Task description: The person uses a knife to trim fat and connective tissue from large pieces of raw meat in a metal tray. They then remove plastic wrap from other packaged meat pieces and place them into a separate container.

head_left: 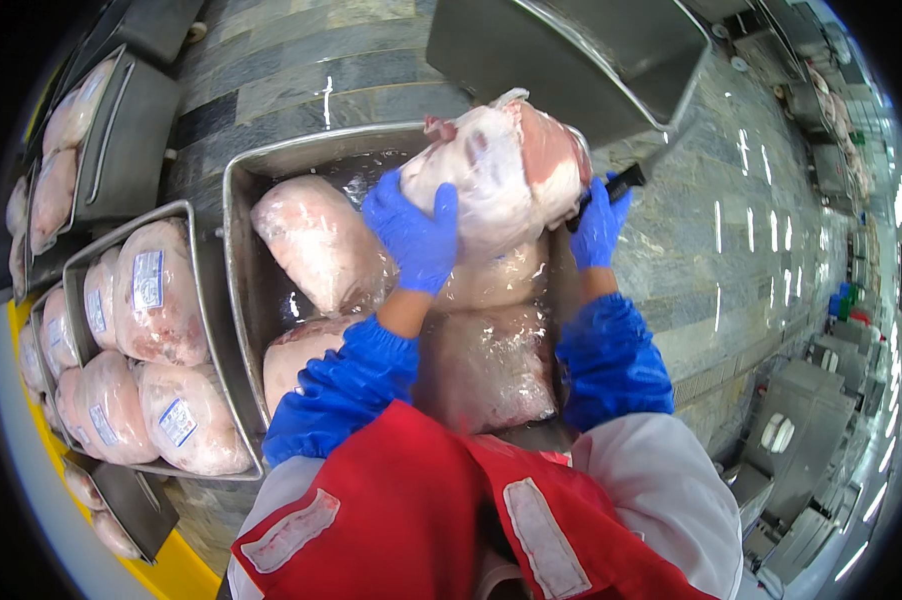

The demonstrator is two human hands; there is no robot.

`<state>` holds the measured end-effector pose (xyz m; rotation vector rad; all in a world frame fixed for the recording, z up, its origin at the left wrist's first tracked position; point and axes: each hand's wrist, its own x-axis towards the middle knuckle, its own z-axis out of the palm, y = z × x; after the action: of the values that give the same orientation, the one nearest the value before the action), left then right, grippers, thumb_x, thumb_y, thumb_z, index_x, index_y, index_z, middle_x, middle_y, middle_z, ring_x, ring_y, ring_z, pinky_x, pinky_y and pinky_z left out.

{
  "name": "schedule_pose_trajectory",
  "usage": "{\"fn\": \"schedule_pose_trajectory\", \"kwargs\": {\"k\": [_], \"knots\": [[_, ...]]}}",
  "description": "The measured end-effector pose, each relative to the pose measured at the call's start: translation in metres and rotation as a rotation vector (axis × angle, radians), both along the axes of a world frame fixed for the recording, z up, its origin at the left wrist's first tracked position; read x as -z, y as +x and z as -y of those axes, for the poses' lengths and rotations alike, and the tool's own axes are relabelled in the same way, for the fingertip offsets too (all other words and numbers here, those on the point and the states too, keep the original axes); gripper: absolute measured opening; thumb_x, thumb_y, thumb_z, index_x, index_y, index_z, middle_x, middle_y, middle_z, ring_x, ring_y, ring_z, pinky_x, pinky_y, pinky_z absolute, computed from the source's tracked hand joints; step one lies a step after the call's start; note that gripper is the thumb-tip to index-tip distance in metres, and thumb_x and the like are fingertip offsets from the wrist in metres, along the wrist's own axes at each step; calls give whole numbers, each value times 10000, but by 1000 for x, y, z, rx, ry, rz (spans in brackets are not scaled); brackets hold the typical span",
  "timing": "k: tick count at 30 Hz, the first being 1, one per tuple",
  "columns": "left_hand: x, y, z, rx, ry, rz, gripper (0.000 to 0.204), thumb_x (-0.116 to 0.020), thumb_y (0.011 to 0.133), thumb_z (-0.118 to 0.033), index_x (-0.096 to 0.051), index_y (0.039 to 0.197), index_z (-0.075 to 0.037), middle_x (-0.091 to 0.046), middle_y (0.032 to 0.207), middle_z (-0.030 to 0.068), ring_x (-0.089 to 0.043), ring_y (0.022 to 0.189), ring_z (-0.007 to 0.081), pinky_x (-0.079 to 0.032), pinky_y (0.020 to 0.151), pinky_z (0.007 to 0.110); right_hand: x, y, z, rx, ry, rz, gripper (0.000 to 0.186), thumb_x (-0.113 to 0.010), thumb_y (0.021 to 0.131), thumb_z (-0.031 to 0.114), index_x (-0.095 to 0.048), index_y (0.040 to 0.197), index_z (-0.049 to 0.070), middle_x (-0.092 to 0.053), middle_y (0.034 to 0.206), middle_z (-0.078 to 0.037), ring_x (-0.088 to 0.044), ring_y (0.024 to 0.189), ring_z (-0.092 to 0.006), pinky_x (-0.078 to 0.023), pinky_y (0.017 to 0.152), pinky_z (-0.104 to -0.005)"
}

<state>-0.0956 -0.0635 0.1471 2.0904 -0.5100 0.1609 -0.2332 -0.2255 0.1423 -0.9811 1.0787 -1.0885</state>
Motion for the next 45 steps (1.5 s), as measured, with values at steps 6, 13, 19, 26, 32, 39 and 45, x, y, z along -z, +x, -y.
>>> {"fn": "schedule_pose_trajectory", "kwargs": {"k": [6, 13, 19, 26, 32, 39, 45], "knots": [[-14, -1, 67, 131, -37, 245, 460, -578, 717, -266, -465, 1116, -66, -444, 1105, 176, -397, 1026, 342, -282, 886, 463, 27, -19, 36, 48, -168, -190, 416, -498, 776, 110, -351, 1136, -37, -464, 1047, -142, -444, 946, -204, -355, 846, -308], [48, -57, 79, 518, 461, -224, 509, -510, 769, -391, -421, 1198, -131, -437, 1195, 167, -359, 1164, 316, -32, 912, 661, 73, -43, 8, -125, -129, -359, 317, -506, 770, 124, -436, 1038, -30, -542, 922, -201, -535, 840, -317, -408, 761, -383], [74, -65, 63, 671, 778, 179, 503, -492, 777, -389, -404, 1216, -159, -325, 1323, 87, -175, 1265, 339, 8, 903, 673, 68, -12, -26, -229, 45, -308, 332, -536, 753, 113, -431, 1047, 3, -535, 829, -141, -519, 734, -218, -426, 602, -327], [70, -42, 37, 777, 697, 168, 510, -468, 792, -370, -381, 1237, -135, -327, 1313, 100, -240, 1236, 338, -79, 944, 628, 52, -76, -76, -339, 52, -476, 302, -529, 740, 166, -480, 989, 3, -567, 865, -210, -564, 812, -331, -429, 691, -387], [28, -97, 38, 738, 485, 227, 526, -516, 761, -280, -368, 1237, -112, -291, 1314, 127, -241, 1235, 339, -103, 947, 612, 109, -149, -111, -304, 227, -503, 383, -584, 669, 185, -501, 979, -24, -553, 841, -172, -545, 812, -289, -424, 733, -362], [28, -149, -23, 1099, 256, -33, 336, -492, 746, -105, -499, 1079, -61, -503, 1065, 142, -466, 1028, 325, -346, 896, 404, 112, -113, -64, -408, 191, -339, 359, -593, 634, 159, -516, 943, -7, -561, 801, -126, -547, 717, -253, -431, 658, -336], [102, -138, -48, 857, 560, -571, 324, -448, 781, -110, -499, 1087, -17, -531, 1050, 181, -495, 1003, 301, -376, 864, 342, 193, -72, -30, -407, 322, -168, 311, -587, 663, 172, -567, 923, 3, -585, 773, -123, -551, 690, -213, -429, 632, -320]]}}
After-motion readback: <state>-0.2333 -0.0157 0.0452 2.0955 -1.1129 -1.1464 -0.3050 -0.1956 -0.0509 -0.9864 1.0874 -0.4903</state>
